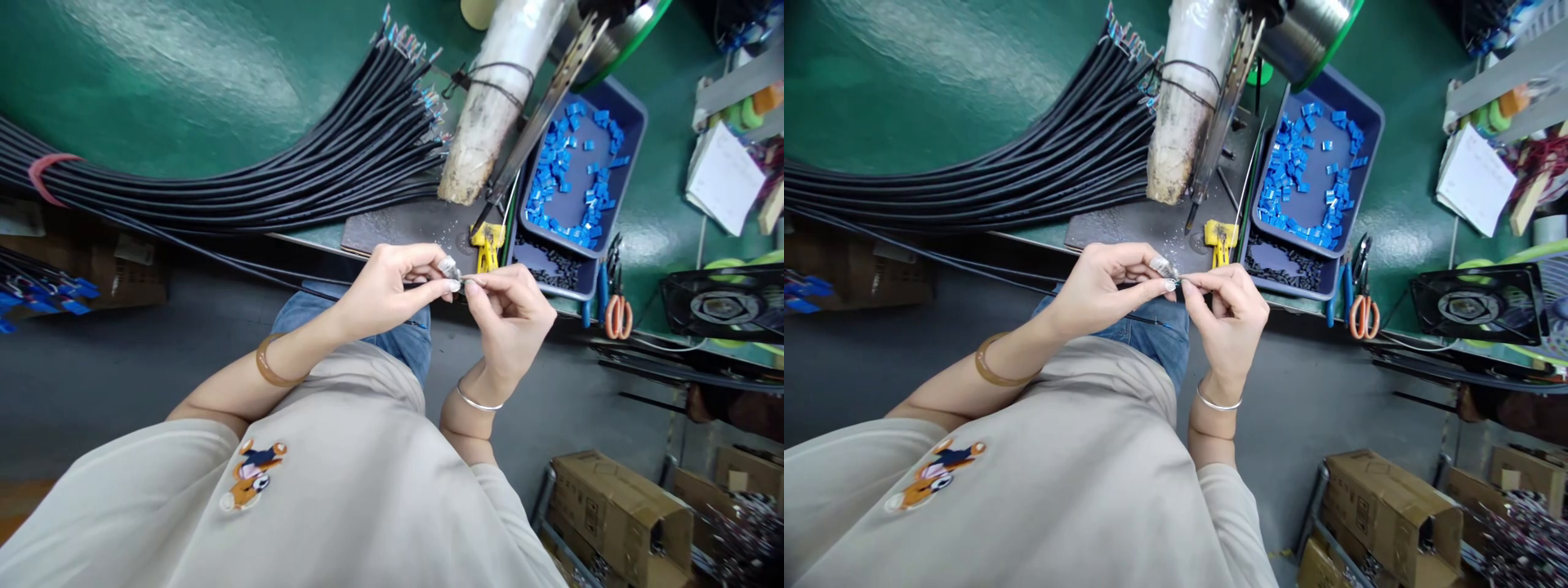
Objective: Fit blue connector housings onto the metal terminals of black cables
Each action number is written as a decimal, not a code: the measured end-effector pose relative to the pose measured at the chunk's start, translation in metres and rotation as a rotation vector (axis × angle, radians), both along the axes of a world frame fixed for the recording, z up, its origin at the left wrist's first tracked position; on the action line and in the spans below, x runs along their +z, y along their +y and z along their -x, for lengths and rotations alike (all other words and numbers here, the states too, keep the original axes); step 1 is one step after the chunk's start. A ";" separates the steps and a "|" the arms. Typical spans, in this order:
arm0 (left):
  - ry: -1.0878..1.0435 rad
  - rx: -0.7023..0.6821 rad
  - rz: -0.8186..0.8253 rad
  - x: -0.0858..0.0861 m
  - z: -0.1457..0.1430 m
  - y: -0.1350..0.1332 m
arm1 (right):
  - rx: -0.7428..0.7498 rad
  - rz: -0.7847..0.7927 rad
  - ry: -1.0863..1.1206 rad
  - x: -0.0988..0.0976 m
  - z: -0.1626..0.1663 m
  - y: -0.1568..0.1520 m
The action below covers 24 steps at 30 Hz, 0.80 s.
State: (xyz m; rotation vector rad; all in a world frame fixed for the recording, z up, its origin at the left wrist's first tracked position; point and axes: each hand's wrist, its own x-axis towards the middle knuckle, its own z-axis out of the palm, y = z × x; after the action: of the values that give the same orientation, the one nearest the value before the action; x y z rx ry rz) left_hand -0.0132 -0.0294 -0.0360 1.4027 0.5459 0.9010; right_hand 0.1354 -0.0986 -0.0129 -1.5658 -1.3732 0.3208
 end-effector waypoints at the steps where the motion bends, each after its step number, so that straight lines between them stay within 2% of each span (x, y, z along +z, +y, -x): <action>1: -0.008 0.002 0.006 0.000 0.000 0.000 | 0.000 -0.003 0.017 -0.001 0.000 0.001; 6: -0.049 0.028 0.035 -0.001 -0.002 -0.002 | -0.029 -0.038 -0.026 -0.005 0.002 0.003; 11: -0.047 0.090 0.015 -0.002 -0.004 -0.003 | -0.072 -0.210 -0.320 -0.008 0.010 0.002; 13: -0.044 0.109 0.010 0.000 -0.004 -0.003 | -0.080 -0.176 -0.255 -0.008 0.012 0.002; 18: -0.060 0.111 0.003 0.006 -0.003 -0.002 | -0.172 -0.041 0.099 -0.006 0.005 0.003; 22: -0.016 0.079 -0.062 0.009 0.000 -0.003 | -0.002 0.140 0.166 -0.004 -0.005 0.000; 24: 0.024 0.089 -0.116 0.010 0.001 -0.003 | 0.038 0.119 0.153 -0.003 -0.006 -0.001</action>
State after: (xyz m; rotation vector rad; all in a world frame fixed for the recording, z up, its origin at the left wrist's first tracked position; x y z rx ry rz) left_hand -0.0141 -0.0324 -0.0263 1.5053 0.5861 1.0018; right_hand 0.1413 -0.0994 -0.0156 -1.5788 -1.2850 0.5432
